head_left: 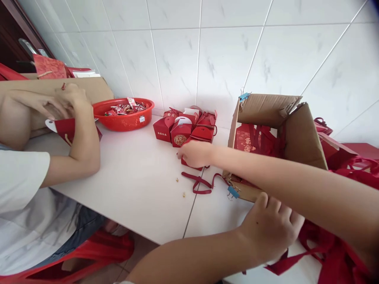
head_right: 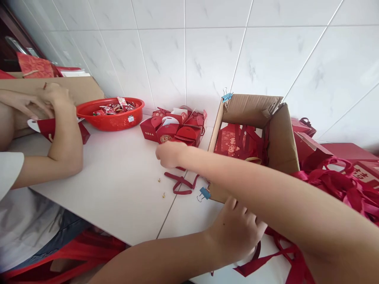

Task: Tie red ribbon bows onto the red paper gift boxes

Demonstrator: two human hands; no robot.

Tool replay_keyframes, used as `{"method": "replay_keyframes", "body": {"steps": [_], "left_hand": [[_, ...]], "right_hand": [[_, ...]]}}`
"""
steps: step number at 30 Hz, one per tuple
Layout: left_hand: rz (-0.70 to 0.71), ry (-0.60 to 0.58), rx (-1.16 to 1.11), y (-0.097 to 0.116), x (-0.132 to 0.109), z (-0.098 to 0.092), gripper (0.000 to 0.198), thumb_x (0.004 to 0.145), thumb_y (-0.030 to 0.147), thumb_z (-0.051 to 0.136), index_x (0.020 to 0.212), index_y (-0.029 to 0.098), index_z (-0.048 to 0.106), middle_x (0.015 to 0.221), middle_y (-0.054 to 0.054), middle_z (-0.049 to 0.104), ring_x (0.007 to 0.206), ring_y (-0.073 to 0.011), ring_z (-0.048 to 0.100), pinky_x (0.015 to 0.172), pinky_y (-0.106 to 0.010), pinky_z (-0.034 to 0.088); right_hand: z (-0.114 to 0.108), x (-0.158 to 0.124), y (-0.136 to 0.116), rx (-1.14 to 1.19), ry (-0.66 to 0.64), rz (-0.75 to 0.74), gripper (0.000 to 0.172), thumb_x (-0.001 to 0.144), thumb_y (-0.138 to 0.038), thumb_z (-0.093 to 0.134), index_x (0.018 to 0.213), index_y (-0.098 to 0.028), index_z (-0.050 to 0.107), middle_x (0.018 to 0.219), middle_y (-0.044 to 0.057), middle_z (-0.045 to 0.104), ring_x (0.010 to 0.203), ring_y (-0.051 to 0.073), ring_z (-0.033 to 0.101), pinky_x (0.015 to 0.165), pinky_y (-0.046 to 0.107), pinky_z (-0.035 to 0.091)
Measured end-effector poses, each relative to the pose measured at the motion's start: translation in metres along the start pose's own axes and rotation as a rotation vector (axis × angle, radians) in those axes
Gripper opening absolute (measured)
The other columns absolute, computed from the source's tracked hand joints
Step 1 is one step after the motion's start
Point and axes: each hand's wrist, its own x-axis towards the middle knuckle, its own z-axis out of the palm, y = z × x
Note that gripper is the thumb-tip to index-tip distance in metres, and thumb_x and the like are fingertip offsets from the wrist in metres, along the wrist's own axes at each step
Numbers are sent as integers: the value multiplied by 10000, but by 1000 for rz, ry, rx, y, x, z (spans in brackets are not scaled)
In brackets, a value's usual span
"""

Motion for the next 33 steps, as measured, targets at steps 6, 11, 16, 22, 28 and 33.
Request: {"method": "replay_keyframes", "body": {"steps": [6, 11, 16, 22, 28, 33], "left_hand": [[-52, 59, 66, -1, 3, -7, 261, 889, 100, 385, 1095, 72, 543, 842, -56, 471, 740, -180, 459, 678, -326, 333], [-81, 0, 75, 0, 6, -6, 254, 873, 144, 427, 1101, 102, 531, 858, -56, 484, 742, -189, 441, 681, -335, 346], [-79, 23, 88, 0, 9, -3, 293, 822, 123, 465, 1103, 102, 545, 821, -51, 505, 722, -191, 445, 666, -343, 345], [-93, 18, 92, 0, 10, -3, 332, 791, 153, 510, 1117, 103, 556, 799, -49, 520, 712, -197, 448, 674, -354, 358], [-98, -19, 96, 0, 10, -3, 357, 786, 177, 540, 1137, 110, 546, 841, -50, 532, 735, -199, 453, 704, -363, 378], [-107, -11, 93, -1, 11, -3, 351, 805, 187, 542, 1149, 116, 539, 849, -46, 540, 743, -204, 453, 710, -369, 377]], "right_hand": [[-52, -90, 31, -4, 374, 52, 208, 864, -208, 500, 967, -210, 680, 878, 25, 678, 750, 163, 614, 651, 261, 443], [-47, -140, 81, -201, 242, 274, 170, 844, -237, 536, 908, -222, 692, 792, 24, 686, 706, 180, 622, 634, 286, 431], [-17, -155, 128, -156, 123, 367, 233, 801, -178, 573, 1009, -192, 676, 958, 57, 702, 828, 203, 645, 723, 294, 472], [33, -139, 143, -251, 128, 246, 341, 819, -91, 494, 1122, -190, 617, 1139, 106, 623, 1012, 230, 612, 767, 289, 492], [56, -106, 149, -295, 85, 250, 484, 755, -172, 643, 1220, -110, 526, 1253, 211, 523, 1149, 325, 517, 819, 371, 504], [56, -94, 156, -226, 7, 249, 362, 750, -159, 638, 1111, -138, 609, 1092, 152, 642, 991, 271, 610, 780, 337, 493]]}}
